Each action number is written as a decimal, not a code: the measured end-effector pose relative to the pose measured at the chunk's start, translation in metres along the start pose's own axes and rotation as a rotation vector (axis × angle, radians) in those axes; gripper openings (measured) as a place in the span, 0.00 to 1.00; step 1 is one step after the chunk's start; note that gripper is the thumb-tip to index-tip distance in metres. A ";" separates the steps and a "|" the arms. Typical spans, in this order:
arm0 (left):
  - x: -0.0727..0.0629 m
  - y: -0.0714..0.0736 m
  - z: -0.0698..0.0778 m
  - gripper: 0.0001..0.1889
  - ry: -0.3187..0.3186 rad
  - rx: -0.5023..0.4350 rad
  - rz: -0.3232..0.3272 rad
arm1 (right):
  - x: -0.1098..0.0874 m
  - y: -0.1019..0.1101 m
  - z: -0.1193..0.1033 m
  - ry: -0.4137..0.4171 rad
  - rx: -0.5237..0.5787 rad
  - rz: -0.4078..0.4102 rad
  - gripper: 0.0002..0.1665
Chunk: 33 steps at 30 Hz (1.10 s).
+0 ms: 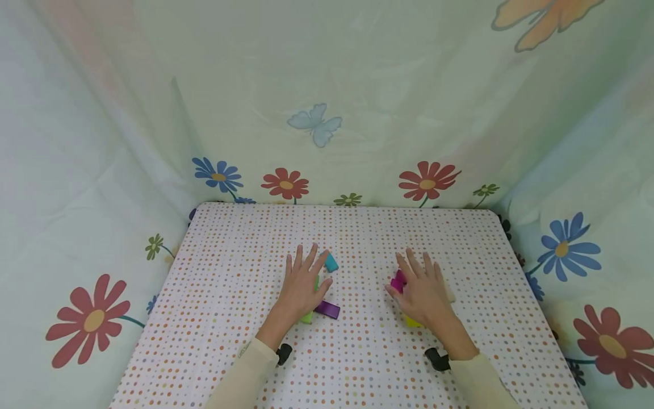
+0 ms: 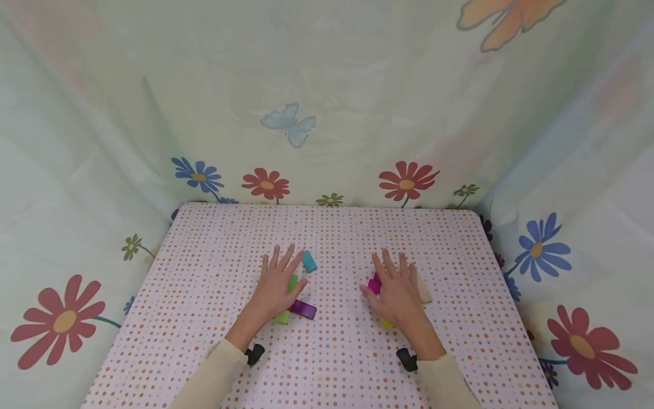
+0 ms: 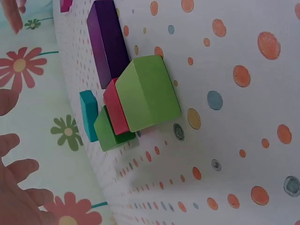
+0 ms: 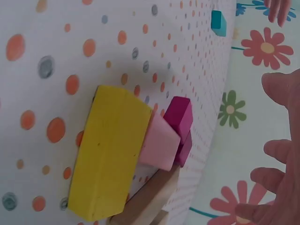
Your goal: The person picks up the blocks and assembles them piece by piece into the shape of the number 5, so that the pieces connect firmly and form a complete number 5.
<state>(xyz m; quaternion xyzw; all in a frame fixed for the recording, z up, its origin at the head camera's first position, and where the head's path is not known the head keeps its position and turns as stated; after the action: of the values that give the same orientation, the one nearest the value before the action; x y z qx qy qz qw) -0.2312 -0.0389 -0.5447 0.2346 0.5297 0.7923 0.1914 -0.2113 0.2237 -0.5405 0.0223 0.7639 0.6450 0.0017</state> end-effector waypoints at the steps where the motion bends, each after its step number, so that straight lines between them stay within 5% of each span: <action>1: 0.000 0.000 0.000 0.35 0.001 -0.002 0.002 | -0.001 0.000 0.003 -0.007 0.000 0.003 0.52; 12: 0.003 -0.007 -0.001 0.34 0.022 -0.073 0.017 | -0.006 0.002 0.025 -0.038 0.068 0.074 0.46; 33: 0.000 -0.025 -0.017 0.32 0.090 -0.094 0.003 | -0.015 -0.016 0.056 -0.180 0.067 0.046 0.30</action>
<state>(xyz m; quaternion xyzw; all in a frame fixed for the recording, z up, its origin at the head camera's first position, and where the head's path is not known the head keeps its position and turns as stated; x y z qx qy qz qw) -0.2396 -0.0418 -0.5738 0.1904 0.4997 0.8263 0.1768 -0.1948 0.2758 -0.5659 0.0978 0.7812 0.6142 0.0549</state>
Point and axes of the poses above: each hand's wrist, its own x-axis towards the middle knuckle, its own y-axis out of the back of the hand, z = x × y, the point moved 10 cm from there along x, towards the middle knuckle, and after that the axes turned 13 degrees about -y, right-handed, at the moved point
